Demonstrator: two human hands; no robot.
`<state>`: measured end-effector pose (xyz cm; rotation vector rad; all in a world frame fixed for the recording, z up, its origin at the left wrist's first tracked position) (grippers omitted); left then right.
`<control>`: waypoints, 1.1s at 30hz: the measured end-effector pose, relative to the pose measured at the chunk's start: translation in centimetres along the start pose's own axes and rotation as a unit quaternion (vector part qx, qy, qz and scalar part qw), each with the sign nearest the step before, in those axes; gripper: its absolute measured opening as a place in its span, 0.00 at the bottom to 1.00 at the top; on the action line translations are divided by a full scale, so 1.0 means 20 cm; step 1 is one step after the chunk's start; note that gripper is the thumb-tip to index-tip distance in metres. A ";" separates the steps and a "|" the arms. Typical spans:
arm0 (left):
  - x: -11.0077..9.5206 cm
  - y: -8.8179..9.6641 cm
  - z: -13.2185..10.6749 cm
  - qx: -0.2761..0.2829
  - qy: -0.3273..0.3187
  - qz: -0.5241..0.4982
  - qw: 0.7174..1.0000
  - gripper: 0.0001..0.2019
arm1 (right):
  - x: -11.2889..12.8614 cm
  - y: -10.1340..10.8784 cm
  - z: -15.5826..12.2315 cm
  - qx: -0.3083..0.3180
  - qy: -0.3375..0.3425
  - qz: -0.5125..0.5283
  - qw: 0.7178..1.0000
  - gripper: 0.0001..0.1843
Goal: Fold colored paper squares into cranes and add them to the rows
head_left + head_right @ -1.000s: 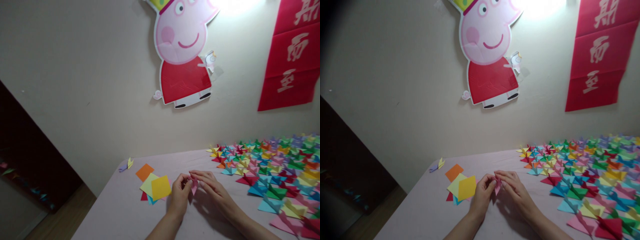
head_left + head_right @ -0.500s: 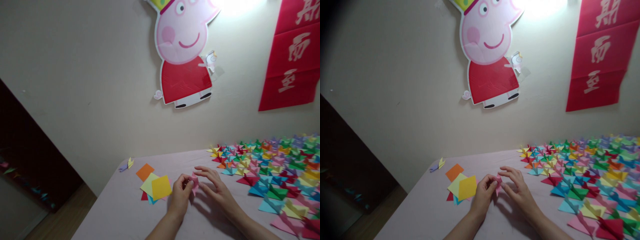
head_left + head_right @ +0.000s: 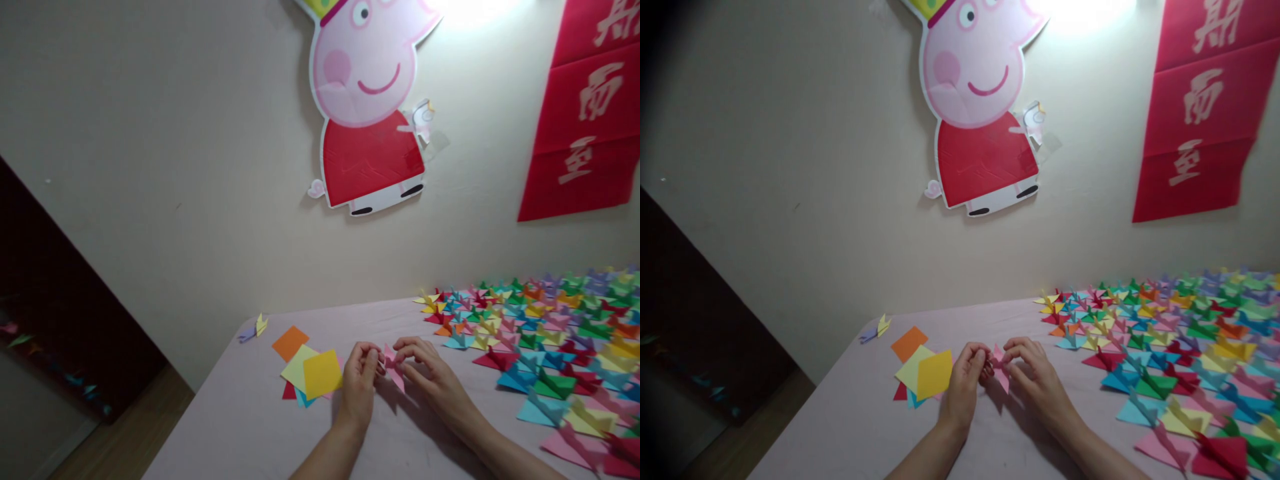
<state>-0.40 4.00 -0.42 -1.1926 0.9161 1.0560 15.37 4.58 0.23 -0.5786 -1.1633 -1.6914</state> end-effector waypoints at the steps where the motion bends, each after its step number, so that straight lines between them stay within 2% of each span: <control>1: 0.00 0.01 0.00 -0.011 0.000 -0.006 1.000 0.21 | 0.01 -0.01 0.00 0.011 0.005 0.000 1.000 0.07; 5: 0.02 0.02 0.02 -0.009 0.007 0.013 1.000 0.16 | 0.04 -0.02 -0.01 0.047 0.027 0.004 0.998 0.07; 9: 0.01 0.02 0.03 -0.003 -0.002 0.049 0.999 0.10 | 0.04 -0.02 0.00 0.040 0.019 0.018 0.999 0.07; 18: -0.03 0.02 0.01 0.004 -0.058 0.138 0.989 0.05 | 0.05 -0.02 0.00 0.051 0.018 0.030 0.998 0.08; 23: -0.04 0.03 0.01 0.005 -0.067 0.147 0.987 0.05 | 0.04 -0.02 0.00 0.058 0.011 0.034 0.998 0.09; 27: -0.01 0.03 0.02 0.016 -0.037 0.135 0.990 0.06 | 0.04 -0.02 0.00 0.059 0.011 0.042 0.997 0.09; 30: 0.00 0.04 0.03 0.008 -0.014 0.102 0.995 0.12 | 0.03 -0.01 0.00 0.033 0.000 0.040 0.999 0.10; 33: -0.02 0.03 0.01 -0.017 -0.044 0.102 0.994 0.11 | 0.02 0.00 0.01 -0.008 -0.037 0.036 0.999 0.11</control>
Point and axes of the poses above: each hand's wrist, its own z-axis towards the middle knuckle, its own y-axis out of the back of the hand, x = y × z, the point moved 3 cm from there along z, towards the middle knuckle, and after that the axes turned 10 degrees about -z, right-handed, at the moved point
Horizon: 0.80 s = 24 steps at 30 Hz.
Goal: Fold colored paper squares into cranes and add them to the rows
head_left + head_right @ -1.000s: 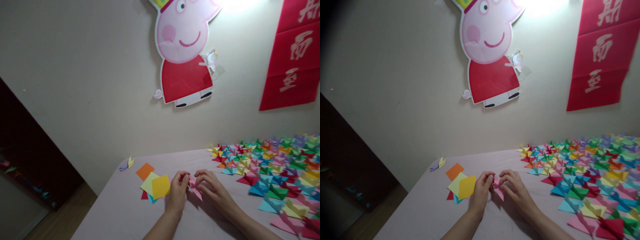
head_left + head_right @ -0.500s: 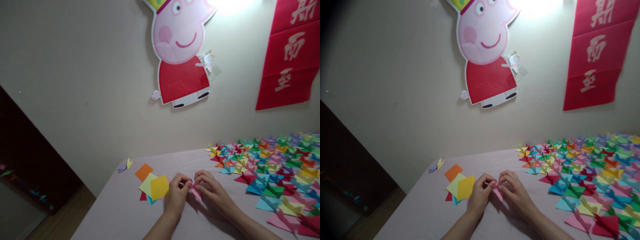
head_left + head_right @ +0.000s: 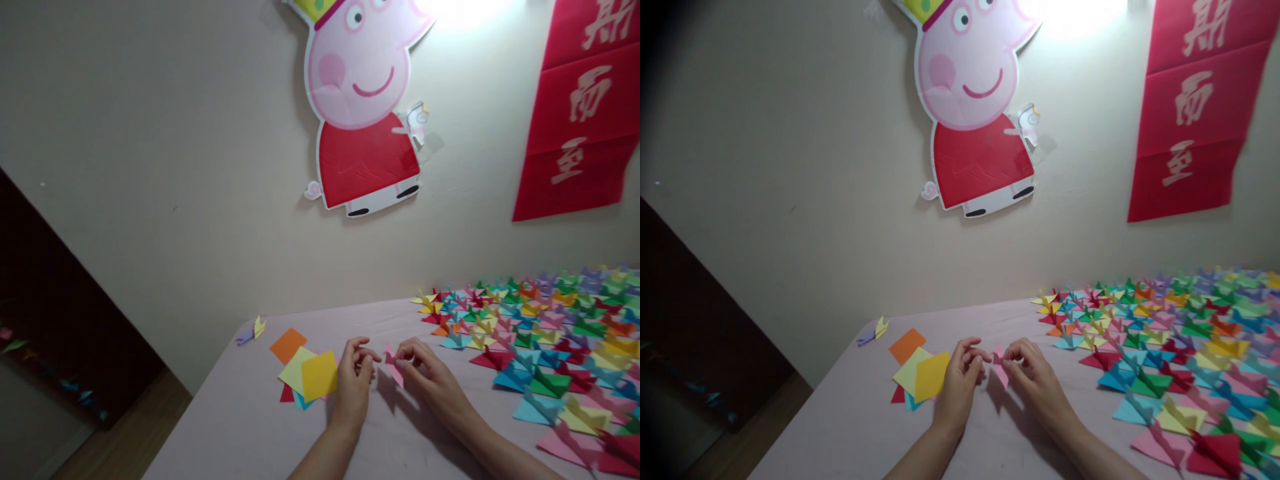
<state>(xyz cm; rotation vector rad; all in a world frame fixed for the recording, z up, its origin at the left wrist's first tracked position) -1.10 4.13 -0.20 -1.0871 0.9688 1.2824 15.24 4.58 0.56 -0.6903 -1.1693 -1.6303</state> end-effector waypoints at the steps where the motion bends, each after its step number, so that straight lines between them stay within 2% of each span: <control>1: -0.02 -0.01 -0.01 -0.004 -0.023 0.025 0.999 0.10 | -0.01 0.00 0.00 -0.011 -0.010 0.001 1.000 0.12; 4: -0.08 -0.05 -0.06 0.024 -0.090 0.139 0.986 0.13 | -0.03 0.01 0.01 -0.032 -0.022 0.010 0.999 0.12; 8: -0.12 -0.10 -0.11 0.068 -0.109 0.200 0.971 0.15 | -0.04 0.01 0.01 -0.031 -0.014 0.015 0.999 0.11; 18: -0.10 -0.08 -0.08 0.054 -0.066 0.142 0.986 0.06 | -0.03 0.00 -0.01 -0.040 0.021 -0.007 0.999 0.11; 24: -0.12 -0.08 -0.08 0.063 -0.085 0.128 0.986 0.07 | -0.01 0.00 -0.01 -0.033 0.036 -0.005 0.999 0.11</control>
Point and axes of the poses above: each hand's wrist, its own z-axis towards the middle knuckle, its own y-axis out of the back of the hand, x = y × z, the point moved 3 cm from there along z, towards the middle knuckle, and after that the axes turned 10 degrees about -z, right-handed, at the moved point
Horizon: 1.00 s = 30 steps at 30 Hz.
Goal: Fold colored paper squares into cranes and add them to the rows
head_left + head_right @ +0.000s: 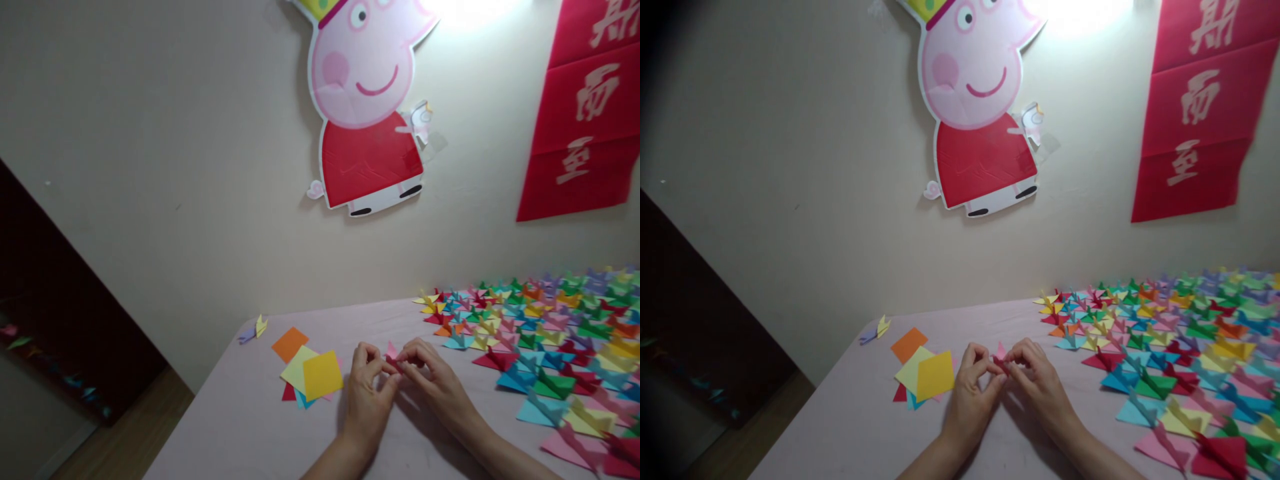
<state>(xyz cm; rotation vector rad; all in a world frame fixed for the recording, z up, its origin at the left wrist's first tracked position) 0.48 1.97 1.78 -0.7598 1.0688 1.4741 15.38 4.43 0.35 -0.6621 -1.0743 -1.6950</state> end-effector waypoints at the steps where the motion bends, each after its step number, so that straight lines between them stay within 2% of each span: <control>1: 0.00 0.00 0.00 0.001 -0.003 -0.001 1.000 0.07 | 0.00 0.00 0.00 0.002 0.003 0.000 1.000 0.11; 7: -0.02 0.00 -0.01 -0.005 -0.005 0.014 1.000 0.05 | 0.00 0.00 0.00 0.005 0.007 -0.003 1.000 0.13; 11: -0.04 0.01 -0.01 -0.010 -0.022 0.017 1.000 0.08 | 0.00 0.00 0.00 0.006 -0.014 0.000 1.000 0.12; 14: -0.03 0.02 -0.01 -0.042 -0.037 -0.002 0.998 0.06 | -0.01 0.00 0.00 0.005 -0.031 -0.004 0.999 0.11; 17: 0.01 0.04 0.01 -0.068 -0.025 0.001 0.997 0.03 | -0.01 0.00 0.00 0.010 -0.035 -0.008 0.999 0.11; 23: 0.05 0.05 0.03 -0.094 0.030 -0.005 0.995 0.17 | -0.01 -0.01 0.00 0.021 -0.029 -0.020 0.999 0.12; 25: 0.05 0.04 0.03 -0.072 0.042 -0.001 0.997 0.16 | -0.01 -0.01 0.00 0.017 -0.029 -0.018 0.999 0.11; 28: 0.06 0.03 0.02 -0.029 0.047 0.004 0.998 0.09 | -0.01 -0.02 0.00 0.021 -0.023 -0.013 0.999 0.11; 30: 0.07 0.02 0.03 -0.025 0.046 0.000 0.999 0.07 | -0.01 -0.02 0.00 0.029 -0.018 -0.011 0.999 0.10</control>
Point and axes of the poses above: each hand's wrist, its own z-axis towards the middle knuckle, its own y-axis out of the back of the hand, x = y × z, the point moved 3 cm from there along z, towards the middle knuckle, and after that the axes turned 10 degrees about -z, right-handed, at the moved point
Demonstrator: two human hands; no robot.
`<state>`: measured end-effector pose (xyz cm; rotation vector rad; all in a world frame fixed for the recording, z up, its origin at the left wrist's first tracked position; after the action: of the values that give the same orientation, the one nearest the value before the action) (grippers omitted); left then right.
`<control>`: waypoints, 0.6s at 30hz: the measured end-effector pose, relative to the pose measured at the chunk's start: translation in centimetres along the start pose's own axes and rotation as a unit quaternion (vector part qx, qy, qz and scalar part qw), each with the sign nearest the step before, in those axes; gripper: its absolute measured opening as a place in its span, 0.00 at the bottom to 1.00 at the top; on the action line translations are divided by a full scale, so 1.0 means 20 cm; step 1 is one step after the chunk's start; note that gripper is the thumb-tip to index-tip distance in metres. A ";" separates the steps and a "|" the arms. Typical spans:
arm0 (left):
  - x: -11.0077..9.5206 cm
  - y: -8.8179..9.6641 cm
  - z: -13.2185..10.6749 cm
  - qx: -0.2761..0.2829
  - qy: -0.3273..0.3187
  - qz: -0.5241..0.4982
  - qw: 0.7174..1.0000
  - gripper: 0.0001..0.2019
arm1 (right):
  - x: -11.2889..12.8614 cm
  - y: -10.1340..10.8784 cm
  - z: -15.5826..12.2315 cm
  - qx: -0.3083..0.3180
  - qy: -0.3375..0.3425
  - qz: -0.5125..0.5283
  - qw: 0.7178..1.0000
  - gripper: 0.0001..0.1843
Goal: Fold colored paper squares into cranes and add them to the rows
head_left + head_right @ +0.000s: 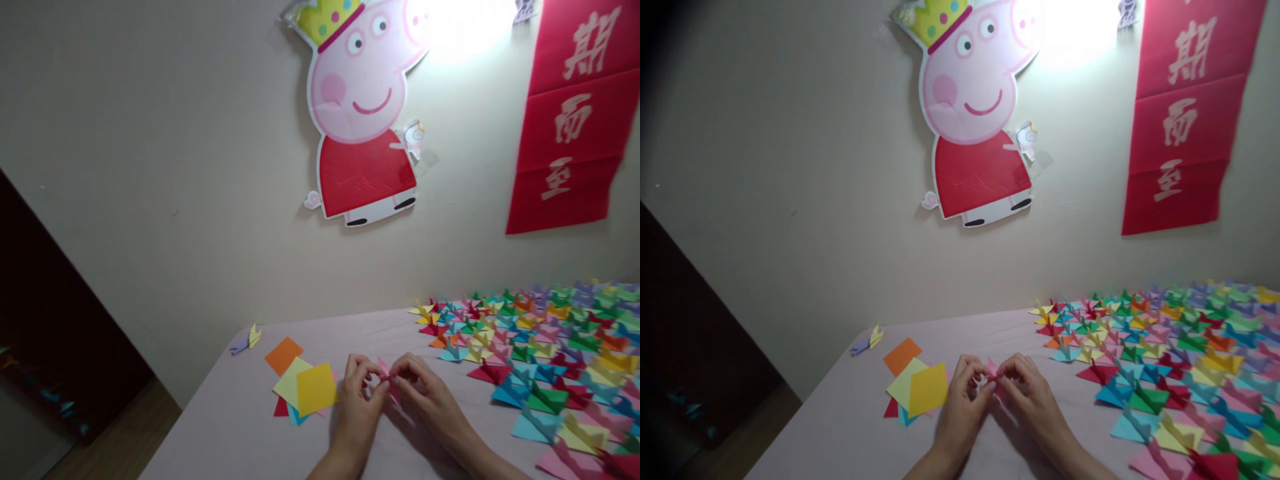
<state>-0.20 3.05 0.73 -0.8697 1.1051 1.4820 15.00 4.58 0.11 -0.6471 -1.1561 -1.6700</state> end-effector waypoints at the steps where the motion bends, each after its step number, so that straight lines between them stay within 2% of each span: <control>1: 0.01 0.00 0.00 -0.001 0.001 -0.002 1.000 0.06 | 0.00 0.00 0.00 0.003 0.003 0.000 1.000 0.09; 6: 0.02 0.01 0.01 -0.011 0.005 -0.004 1.000 0.05 | 0.00 -0.01 -0.01 0.000 0.011 -0.017 1.000 0.10; 11: 0.00 0.02 0.00 -0.050 -0.006 -0.013 0.999 0.07 | -0.04 0.02 0.00 -0.020 -0.062 0.030 0.997 0.14; 14: -0.01 -0.01 -0.01 0.001 0.019 -0.039 0.999 0.07 | -0.04 0.03 0.01 -0.028 -0.091 0.068 0.993 0.16; 16: -0.02 -0.03 -0.02 0.052 0.043 -0.071 0.995 0.08 | -0.04 0.03 0.01 -0.030 -0.088 0.076 0.993 0.16; 18: -0.02 -0.05 -0.03 0.082 0.046 -0.093 0.991 0.07 | -0.04 0.02 0.01 -0.029 -0.083 0.076 0.993 0.16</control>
<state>0.91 2.38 0.80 -0.9064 1.1620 1.1906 15.74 5.10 -0.27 -0.9024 -1.1477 -1.5486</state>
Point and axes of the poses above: each hand's wrist, its own z-axis towards the middle knuckle, its own y-axis out of the back of the hand, x = y × z, the point moved 3 cm from there along z, towards the middle knuckle, and after that the axes turned 10 degrees about -z, right-handed, at the moved point
